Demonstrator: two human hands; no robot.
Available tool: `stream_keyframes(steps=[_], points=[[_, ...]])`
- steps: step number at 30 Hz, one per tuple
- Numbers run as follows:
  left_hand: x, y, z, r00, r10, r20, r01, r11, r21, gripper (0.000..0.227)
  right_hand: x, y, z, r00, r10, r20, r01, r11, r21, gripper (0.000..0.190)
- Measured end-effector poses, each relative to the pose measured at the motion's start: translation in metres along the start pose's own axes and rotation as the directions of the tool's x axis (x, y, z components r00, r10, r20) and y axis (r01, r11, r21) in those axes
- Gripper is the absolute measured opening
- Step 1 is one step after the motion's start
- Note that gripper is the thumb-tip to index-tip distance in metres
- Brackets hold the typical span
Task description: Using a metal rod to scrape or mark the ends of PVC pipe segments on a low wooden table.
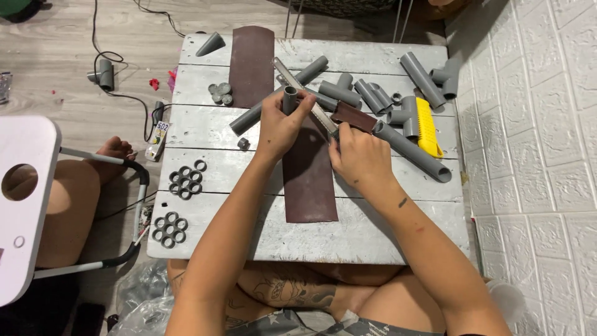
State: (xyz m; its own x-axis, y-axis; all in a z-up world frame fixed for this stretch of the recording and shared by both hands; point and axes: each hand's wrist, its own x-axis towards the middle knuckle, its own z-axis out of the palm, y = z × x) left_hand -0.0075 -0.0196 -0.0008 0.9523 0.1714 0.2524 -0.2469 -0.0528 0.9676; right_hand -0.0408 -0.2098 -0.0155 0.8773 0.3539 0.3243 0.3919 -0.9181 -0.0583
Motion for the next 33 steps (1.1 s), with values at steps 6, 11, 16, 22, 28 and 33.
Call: stream_keyframes(steps=[6,11,16,22,28,33], points=[[-0.007,0.007,-0.005,0.992,0.121,0.043,-0.119,0.992,-0.027,0.030,0.005,0.003,-0.004,0.991,-0.102,-0.085,0.104,0.995,0.010,0.036],[0.001,-0.016,-0.002,0.999,0.028,0.020,-0.027,0.999,-0.029,0.024,0.023,0.046,0.003,0.959,-0.083,-0.272,0.042,0.988,-0.151,0.014],[-0.006,0.004,0.001,0.988,0.105,0.116,-0.095,0.991,-0.092,0.023,0.026,0.057,0.011,0.985,0.006,-0.175,-0.012,0.999,-0.033,0.032],[-0.005,-0.011,0.002,0.963,0.049,0.266,0.026,0.962,-0.271,0.018,0.032,0.063,0.030,0.988,-0.018,-0.151,0.027,0.998,0.057,0.022],[-0.003,-0.015,0.003,0.964,0.041,0.263,0.037,0.959,-0.282,0.012,0.028,0.023,-0.029,0.953,0.120,-0.279,0.040,0.861,0.507,0.018],[-0.005,-0.011,0.006,0.951,0.022,0.307,0.033,0.984,-0.173,0.014,0.022,0.022,-0.015,0.939,-0.104,-0.329,0.289,0.758,0.585,0.034]])
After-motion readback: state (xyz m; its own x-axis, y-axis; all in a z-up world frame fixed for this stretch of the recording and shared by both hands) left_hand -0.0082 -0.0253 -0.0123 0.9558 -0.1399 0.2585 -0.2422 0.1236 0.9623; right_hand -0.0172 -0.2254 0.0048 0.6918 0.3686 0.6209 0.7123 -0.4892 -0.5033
